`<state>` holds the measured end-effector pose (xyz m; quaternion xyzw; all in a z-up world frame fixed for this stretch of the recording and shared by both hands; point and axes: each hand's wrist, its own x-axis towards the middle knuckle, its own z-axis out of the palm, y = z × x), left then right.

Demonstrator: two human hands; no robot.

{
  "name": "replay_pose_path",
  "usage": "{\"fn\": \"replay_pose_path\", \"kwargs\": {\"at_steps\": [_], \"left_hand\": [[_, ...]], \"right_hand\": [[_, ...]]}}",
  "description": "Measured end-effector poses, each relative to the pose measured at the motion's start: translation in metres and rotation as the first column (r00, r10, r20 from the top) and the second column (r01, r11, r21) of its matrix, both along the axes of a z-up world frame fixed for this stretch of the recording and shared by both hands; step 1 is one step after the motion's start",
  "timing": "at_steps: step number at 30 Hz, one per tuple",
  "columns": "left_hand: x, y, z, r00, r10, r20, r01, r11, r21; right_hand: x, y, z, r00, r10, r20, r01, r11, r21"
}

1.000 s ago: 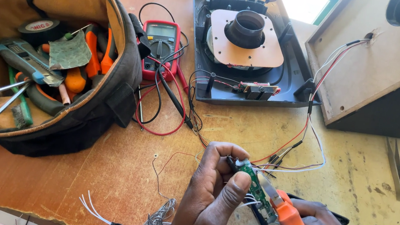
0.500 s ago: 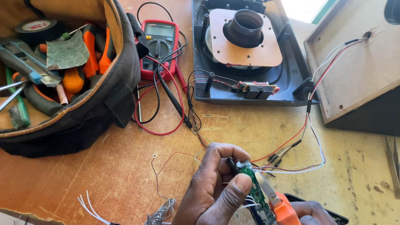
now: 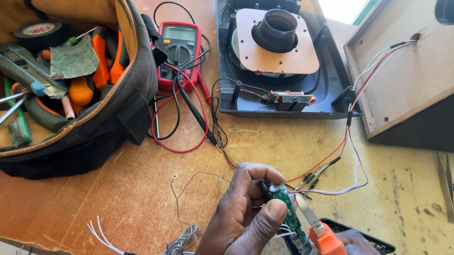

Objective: Soldering wires to a circuit board and preparing components for an electronics repair.

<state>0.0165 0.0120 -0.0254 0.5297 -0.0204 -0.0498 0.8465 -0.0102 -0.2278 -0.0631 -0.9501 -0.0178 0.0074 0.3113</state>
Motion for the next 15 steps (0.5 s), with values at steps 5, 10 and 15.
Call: {"fn": "replay_pose_path", "kwargs": {"at_steps": [5,10,15], "left_hand": [[0.000,-0.001,-0.002,0.999,0.018,0.043,-0.018,1.000,0.012],[0.001,0.002,0.000,0.999,0.018,0.035,-0.021,0.996,0.086],[0.000,0.003,0.001,0.997,0.036,0.064,-0.047,0.983,0.180]], "right_hand": [[0.002,-0.008,-0.001,0.992,0.122,-0.019,-0.121,0.993,0.013],[0.006,-0.014,-0.002,0.981,0.140,-0.136,-0.139,0.990,0.018],[0.003,-0.010,-0.001,0.992,0.124,-0.029,-0.123,0.992,0.036]]}}
